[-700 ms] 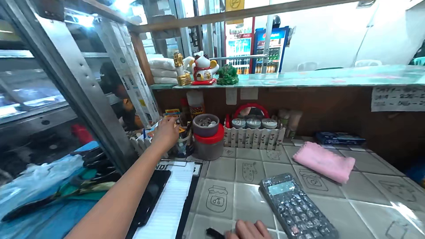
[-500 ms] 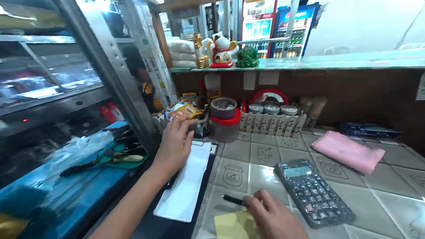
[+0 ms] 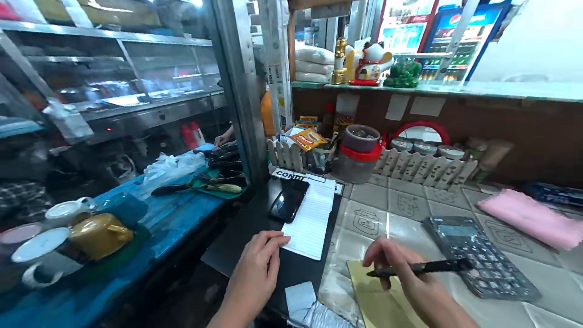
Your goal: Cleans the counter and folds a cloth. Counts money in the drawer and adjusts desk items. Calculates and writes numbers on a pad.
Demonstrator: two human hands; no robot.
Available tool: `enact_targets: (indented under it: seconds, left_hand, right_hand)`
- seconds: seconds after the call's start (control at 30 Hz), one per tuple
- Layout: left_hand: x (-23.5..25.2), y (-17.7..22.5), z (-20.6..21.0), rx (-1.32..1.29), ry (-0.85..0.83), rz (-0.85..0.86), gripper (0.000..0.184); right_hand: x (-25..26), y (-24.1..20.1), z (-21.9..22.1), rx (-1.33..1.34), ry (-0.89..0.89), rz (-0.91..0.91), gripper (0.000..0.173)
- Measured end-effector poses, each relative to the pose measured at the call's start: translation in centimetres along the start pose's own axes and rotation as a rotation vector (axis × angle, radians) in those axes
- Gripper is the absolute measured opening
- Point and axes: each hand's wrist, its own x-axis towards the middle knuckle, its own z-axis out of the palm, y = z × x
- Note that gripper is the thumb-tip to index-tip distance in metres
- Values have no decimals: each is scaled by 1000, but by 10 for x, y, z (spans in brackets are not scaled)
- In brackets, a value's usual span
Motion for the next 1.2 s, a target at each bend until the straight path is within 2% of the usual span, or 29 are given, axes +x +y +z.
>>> enact_targets:
  seconds: [0.13,0.4,0.63,0.8,1.2]
  left_hand:
    - [-4,6,5,59,24,-47,44]
    - [-6,10,3,73,24,-36,44]
    - [-7,12,2,70,33,-49,43]
    - [-7,13,3,82,49,-42,44]
    - [-7,16,3,91,63,-39,41]
  right_hand:
    - [24,-7,29,-10,-57,38,29]
    - [81,-5,107,167,172,227,13]
    - [96,19,143,141,338,126,17]
    - [92,17,145,-37,470,173,35]
    - [88,9,146,-142,436,185,28]
